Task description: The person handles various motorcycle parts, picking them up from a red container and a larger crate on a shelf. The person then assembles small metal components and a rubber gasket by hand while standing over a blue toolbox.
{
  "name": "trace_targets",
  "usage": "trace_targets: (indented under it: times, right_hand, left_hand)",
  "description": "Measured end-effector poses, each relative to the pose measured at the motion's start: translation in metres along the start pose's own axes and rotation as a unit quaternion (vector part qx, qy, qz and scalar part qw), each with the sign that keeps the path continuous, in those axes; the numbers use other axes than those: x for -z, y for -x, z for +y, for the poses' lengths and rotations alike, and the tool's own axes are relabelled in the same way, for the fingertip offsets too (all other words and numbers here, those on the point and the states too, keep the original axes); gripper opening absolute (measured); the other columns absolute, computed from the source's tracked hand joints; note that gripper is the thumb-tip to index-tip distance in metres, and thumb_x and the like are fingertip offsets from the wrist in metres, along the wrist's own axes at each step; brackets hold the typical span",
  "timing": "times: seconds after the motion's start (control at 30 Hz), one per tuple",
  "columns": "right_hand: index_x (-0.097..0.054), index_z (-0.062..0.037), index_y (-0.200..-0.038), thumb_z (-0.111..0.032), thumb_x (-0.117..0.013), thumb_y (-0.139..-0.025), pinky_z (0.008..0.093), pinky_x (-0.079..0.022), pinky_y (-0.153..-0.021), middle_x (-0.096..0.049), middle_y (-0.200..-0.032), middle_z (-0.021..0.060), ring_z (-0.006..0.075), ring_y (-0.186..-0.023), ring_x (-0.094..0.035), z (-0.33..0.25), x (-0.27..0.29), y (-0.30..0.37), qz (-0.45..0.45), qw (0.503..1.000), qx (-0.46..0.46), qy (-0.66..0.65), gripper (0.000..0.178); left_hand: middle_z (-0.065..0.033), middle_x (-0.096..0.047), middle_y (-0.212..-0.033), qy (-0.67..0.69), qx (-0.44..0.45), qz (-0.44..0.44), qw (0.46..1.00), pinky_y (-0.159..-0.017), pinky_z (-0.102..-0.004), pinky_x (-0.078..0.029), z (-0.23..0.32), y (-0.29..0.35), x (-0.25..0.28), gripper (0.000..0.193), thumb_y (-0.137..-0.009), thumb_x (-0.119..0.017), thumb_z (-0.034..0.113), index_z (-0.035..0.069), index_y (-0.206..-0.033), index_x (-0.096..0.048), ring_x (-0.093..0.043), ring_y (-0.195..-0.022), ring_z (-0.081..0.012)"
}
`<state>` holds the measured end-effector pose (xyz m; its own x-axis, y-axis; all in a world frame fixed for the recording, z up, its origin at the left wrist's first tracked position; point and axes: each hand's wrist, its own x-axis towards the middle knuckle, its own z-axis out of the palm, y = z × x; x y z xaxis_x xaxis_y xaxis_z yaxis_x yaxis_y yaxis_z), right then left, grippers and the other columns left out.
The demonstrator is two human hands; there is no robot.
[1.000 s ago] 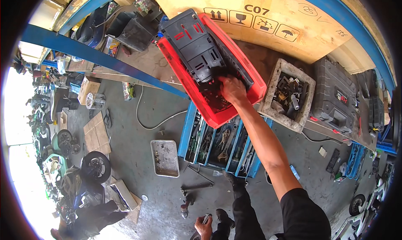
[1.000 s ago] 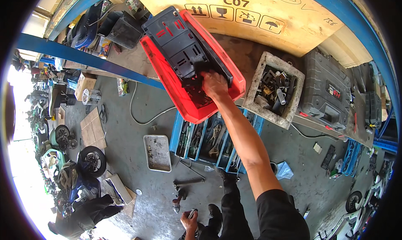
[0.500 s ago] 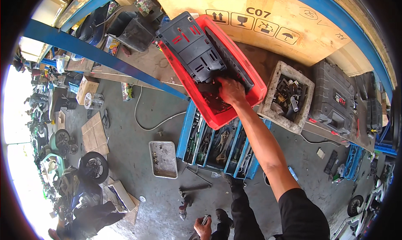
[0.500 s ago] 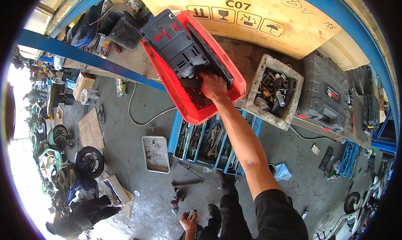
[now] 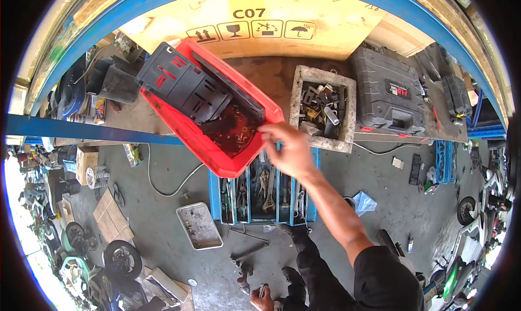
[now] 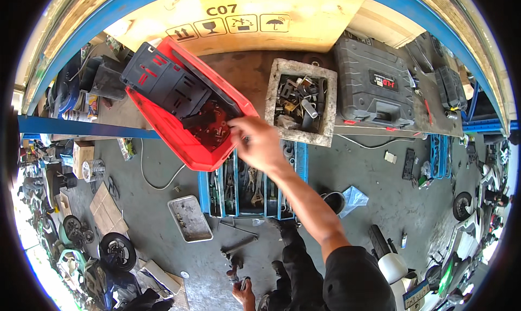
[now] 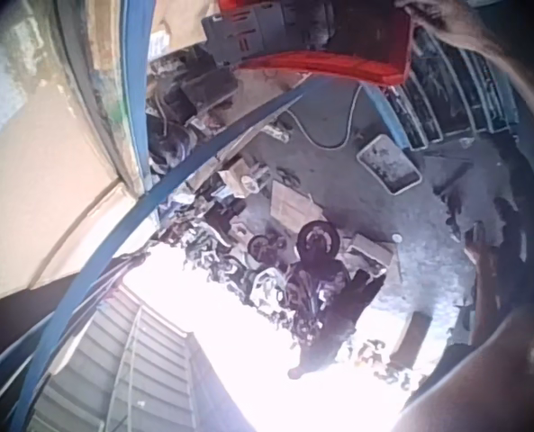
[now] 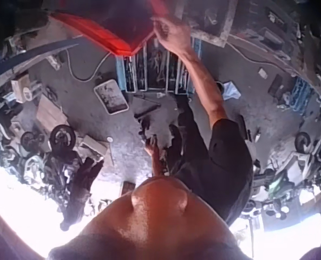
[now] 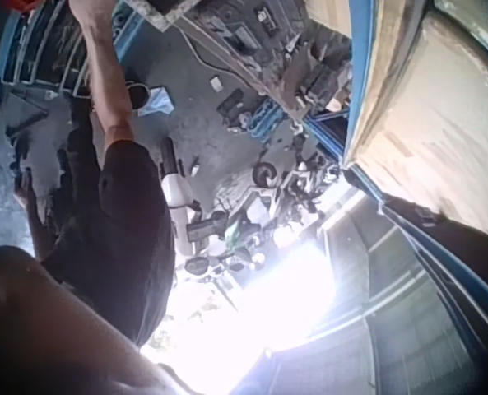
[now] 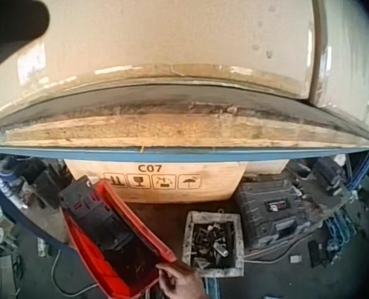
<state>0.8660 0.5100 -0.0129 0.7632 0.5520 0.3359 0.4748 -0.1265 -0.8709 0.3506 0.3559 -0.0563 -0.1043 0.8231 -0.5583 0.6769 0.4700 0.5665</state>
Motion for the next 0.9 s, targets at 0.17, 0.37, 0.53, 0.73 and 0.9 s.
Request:
trace_targets:
  times: [0.17, 0.37, 0.53, 0.73, 0.9]
  right_hand:
    - [-0.065, -0.0074, -0.1, -0.002, -0.068, -0.078, 0.0412, -0.053, -0.077, -0.064, -0.095, 0.0126, 0.0311, -0.087, -0.064, 0.079, 0.11, 0.011, 0.132, 0.924, -0.013, 0.359, 0.023]
    - [-0.064, -0.0065, -0.113, -0.004, -0.068, -0.082, 0.0413, -0.054, -0.078, -0.067, -0.103, 0.0163, 0.0354, -0.09, -0.067, 0.107, 0.125, 0.014, 0.026, 0.945, -0.106, 0.307, 0.031]
    - [-0.059, 0.0012, -0.119, -0.005, -0.06, -0.093, 0.028, -0.053, -0.074, -0.072, -0.099, 0.0091, 0.0149, -0.081, -0.067, 0.123, 0.139, 0.015, 0.077, 0.958, -0.257, -0.1, 0.028]
    - [-0.059, -0.0018, -0.116, -0.015, -0.057, -0.096, 0.0253, -0.051, -0.072, -0.072, -0.099, 0.0081, 0.0123, -0.079, -0.064, 0.119, 0.159, 0.01, 0.07, 0.924, -0.293, -0.234, 0.024]
    - [-0.06, -0.0027, -0.111, -0.011, -0.055, -0.096, 0.0263, -0.052, -0.069, -0.071, -0.101, 0.0083, 0.0116, -0.074, -0.062, 0.124, 0.165, 0.012, 0.059, 0.906, -0.31, -0.281, 0.018]
  left_hand:
    - [-0.0025, -0.06, -0.068, -0.012, -0.032, -0.019, 0.999, -0.057, -0.0294, -0.044, -0.006, -0.015, 0.0, 0.027, -0.073, -0.082, 0.014, -0.002, -0.079, -0.061, -0.05, -0.061, -0.0107]
    - [-0.0013, -0.06, -0.069, -0.008, -0.021, -0.05, 0.998, -0.057, -0.0273, -0.044, 0.005, -0.022, -0.008, 0.025, -0.073, -0.081, 0.013, -0.001, -0.08, -0.061, -0.052, -0.063, -0.009]
    - [-0.001, -0.06, -0.072, -0.015, -0.062, -0.072, 0.995, -0.059, -0.0271, -0.045, 0.003, -0.027, -0.002, 0.023, -0.074, -0.081, 0.012, 0.001, -0.083, -0.062, -0.053, -0.065, -0.0089]
    - [-0.0025, -0.061, -0.073, -0.006, -0.056, -0.056, 0.997, -0.059, -0.0291, -0.045, -0.006, -0.023, 0.0, 0.025, -0.074, -0.081, 0.014, 0.0, -0.085, -0.063, -0.053, -0.065, -0.0101]
    - [-0.0035, -0.061, -0.071, -0.029, -0.04, -0.069, 0.996, -0.057, -0.0305, -0.045, -0.005, -0.018, 0.001, 0.026, -0.074, -0.081, 0.015, -0.001, -0.084, -0.063, -0.053, -0.063, -0.0116]
